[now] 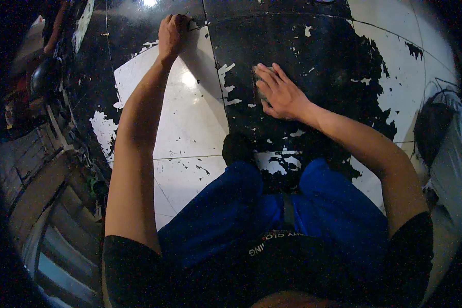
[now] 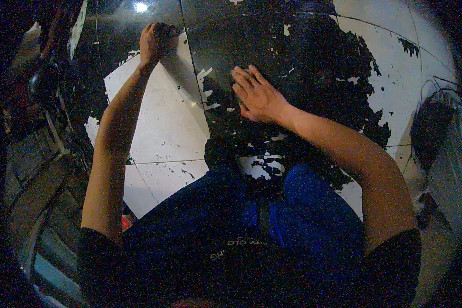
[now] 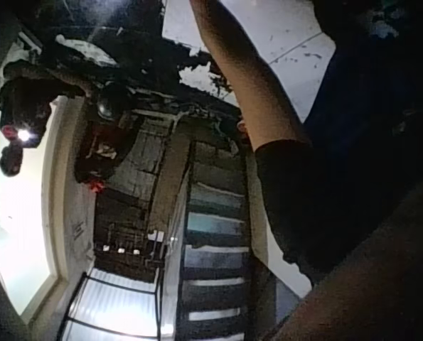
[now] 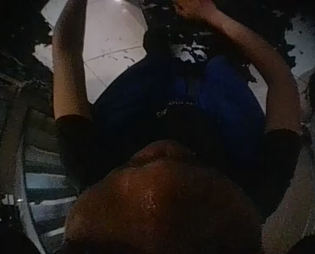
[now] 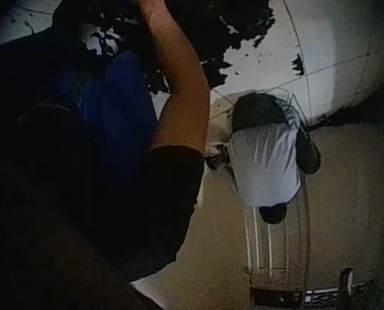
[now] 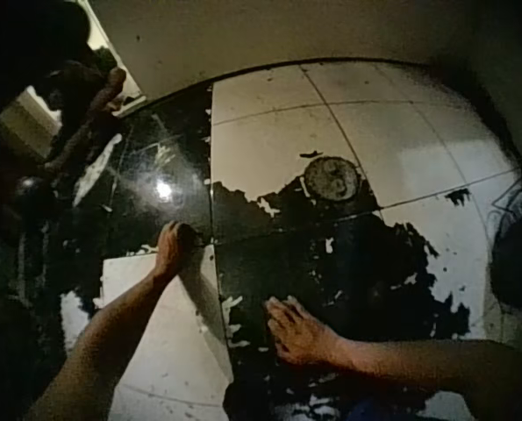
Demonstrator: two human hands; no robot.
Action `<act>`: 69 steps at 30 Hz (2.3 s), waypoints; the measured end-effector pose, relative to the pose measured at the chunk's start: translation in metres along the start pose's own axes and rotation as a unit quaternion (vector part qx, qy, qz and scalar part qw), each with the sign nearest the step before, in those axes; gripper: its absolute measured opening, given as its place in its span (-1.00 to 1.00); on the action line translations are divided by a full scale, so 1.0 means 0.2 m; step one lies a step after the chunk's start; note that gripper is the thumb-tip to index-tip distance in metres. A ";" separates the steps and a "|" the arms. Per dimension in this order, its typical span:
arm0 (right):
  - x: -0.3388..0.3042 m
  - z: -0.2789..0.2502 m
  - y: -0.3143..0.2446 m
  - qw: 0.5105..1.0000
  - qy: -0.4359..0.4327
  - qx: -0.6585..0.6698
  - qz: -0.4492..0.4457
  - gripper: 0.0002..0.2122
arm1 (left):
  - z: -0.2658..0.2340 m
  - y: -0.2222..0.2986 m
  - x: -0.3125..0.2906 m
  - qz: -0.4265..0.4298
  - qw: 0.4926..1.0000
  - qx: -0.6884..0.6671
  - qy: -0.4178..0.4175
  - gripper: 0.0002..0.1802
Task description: The person uses a piece of sandpaper to scrub a black and white tiled floor by hand, focusing on scraping away debris or paint from the tiles.
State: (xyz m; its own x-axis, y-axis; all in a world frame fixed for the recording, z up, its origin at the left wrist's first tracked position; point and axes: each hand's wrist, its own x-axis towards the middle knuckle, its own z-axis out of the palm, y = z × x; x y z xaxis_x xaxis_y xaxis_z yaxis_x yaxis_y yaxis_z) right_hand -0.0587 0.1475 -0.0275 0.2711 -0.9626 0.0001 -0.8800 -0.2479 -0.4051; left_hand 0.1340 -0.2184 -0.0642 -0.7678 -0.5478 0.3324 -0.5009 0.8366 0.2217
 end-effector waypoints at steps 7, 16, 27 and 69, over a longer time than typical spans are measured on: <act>0.01 0.01 -0.01 1.000 0.016 -0.004 -0.004 -0.48 | -0.02 -0.07 0.03 0.003 0.999 0.006 -0.034 -0.83; 0.02 0.02 -0.01 1.000 0.020 0.016 -0.007 -0.48 | -0.09 -0.18 0.12 -0.046 0.998 0.040 0.026 -0.68; 0.01 0.02 0.00 0.999 0.020 0.037 0.003 -0.50 | -0.15 -0.02 -0.03 -0.011 0.997 -0.061 -0.042 -0.79; 0.02 0.05 0.00 0.994 0.083 0.063 -0.013 -0.51 | -0.13 -0.12 -0.03 0.032 0.999 -0.033 -0.024 -0.73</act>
State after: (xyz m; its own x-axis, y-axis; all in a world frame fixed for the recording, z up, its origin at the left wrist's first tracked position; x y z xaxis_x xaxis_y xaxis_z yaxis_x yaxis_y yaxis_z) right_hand -0.0543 0.1452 -0.0359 0.2161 -0.9632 0.1597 -0.8145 -0.2680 -0.5145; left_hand 0.1609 -0.2360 -0.0484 -0.8167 -0.4906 0.3038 -0.4236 0.8673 0.2615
